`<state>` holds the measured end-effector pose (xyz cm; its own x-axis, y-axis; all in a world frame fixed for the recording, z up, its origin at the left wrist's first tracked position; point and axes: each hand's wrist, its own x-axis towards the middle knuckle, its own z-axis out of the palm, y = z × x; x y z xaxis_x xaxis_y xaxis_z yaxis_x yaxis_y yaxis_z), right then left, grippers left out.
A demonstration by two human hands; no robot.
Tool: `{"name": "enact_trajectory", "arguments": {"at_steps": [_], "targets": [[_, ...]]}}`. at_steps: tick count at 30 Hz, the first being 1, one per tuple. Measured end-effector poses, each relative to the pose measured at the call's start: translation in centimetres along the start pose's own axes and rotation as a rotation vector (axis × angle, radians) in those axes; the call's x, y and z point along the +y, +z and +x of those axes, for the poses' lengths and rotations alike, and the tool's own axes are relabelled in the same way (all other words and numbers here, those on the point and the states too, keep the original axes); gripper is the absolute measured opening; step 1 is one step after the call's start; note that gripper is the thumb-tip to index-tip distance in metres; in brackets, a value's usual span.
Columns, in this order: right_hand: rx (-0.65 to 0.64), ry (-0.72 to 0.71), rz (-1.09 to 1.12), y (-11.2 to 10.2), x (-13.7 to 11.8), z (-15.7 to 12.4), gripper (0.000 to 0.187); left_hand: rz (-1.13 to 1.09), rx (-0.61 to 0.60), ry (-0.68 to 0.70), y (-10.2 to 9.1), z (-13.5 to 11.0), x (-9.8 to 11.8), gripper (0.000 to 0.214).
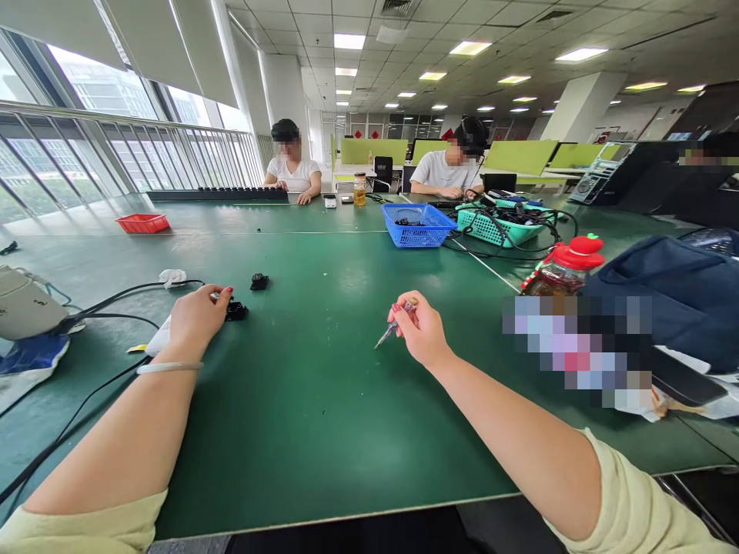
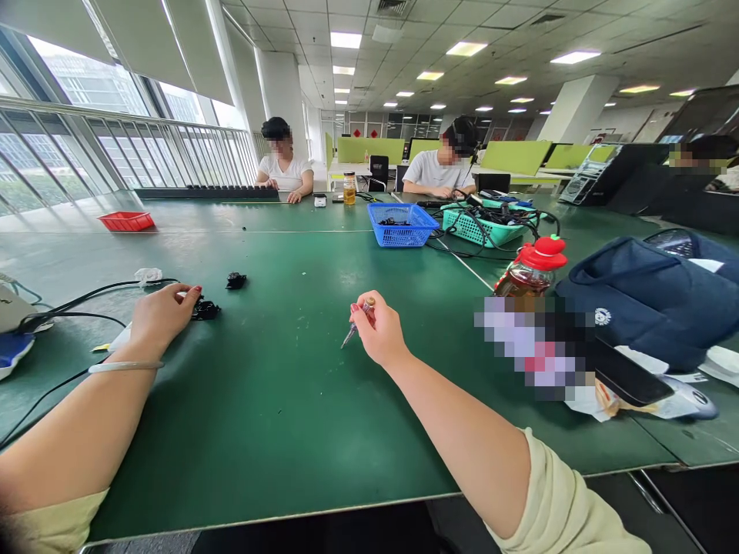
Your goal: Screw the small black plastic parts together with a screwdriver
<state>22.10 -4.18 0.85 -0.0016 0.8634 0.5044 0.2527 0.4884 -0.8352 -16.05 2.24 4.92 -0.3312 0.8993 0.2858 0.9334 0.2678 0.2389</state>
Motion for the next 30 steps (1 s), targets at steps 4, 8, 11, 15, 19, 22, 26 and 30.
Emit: {"name": "enact_trajectory", "arguments": {"at_steps": [4, 8, 11, 15, 19, 22, 26, 30], "targets": [[-0.001, 0.008, -0.007, -0.1, -0.1, 0.0, 0.027, 0.095, -0.031, -0.017, 0.3, 0.3, 0.2, 0.053], [0.002, 0.018, -0.018, -0.1, -0.1, 0.0, 0.029, 0.155, -0.072, -0.011, 0.6, 0.5, 0.4, 0.055], [0.001, 0.008, -0.017, 0.0, 0.0, 0.0, 0.030, 0.194, -0.064, 0.012, 0.8, 0.5, 0.6, 0.058], [0.004, -0.004, -0.019, 0.0, 0.0, 0.0, 0.030, 0.226, -0.045, 0.046, 1.0, 0.4, 1.0, 0.057], [0.006, -0.001, -0.022, 0.0, -0.2, 0.0, 0.031, 0.238, -0.043, 0.050, 1.0, 0.2, 1.2, 0.057], [0.005, 0.006, -0.023, 0.0, -0.3, 0.0, 0.032, 0.254, -0.060, 0.040, 1.1, 0.1, 1.2, 0.055], [0.005, 0.005, -0.028, 0.0, -0.3, 0.0, 0.031, 0.217, -0.126, 0.026, 0.7, 0.0, 1.2, 0.057], [0.003, 0.007, -0.022, 0.0, -0.3, -0.1, 0.028, 0.190, -0.079, -0.045, -0.5, 0.1, 0.5, 0.063]]}}
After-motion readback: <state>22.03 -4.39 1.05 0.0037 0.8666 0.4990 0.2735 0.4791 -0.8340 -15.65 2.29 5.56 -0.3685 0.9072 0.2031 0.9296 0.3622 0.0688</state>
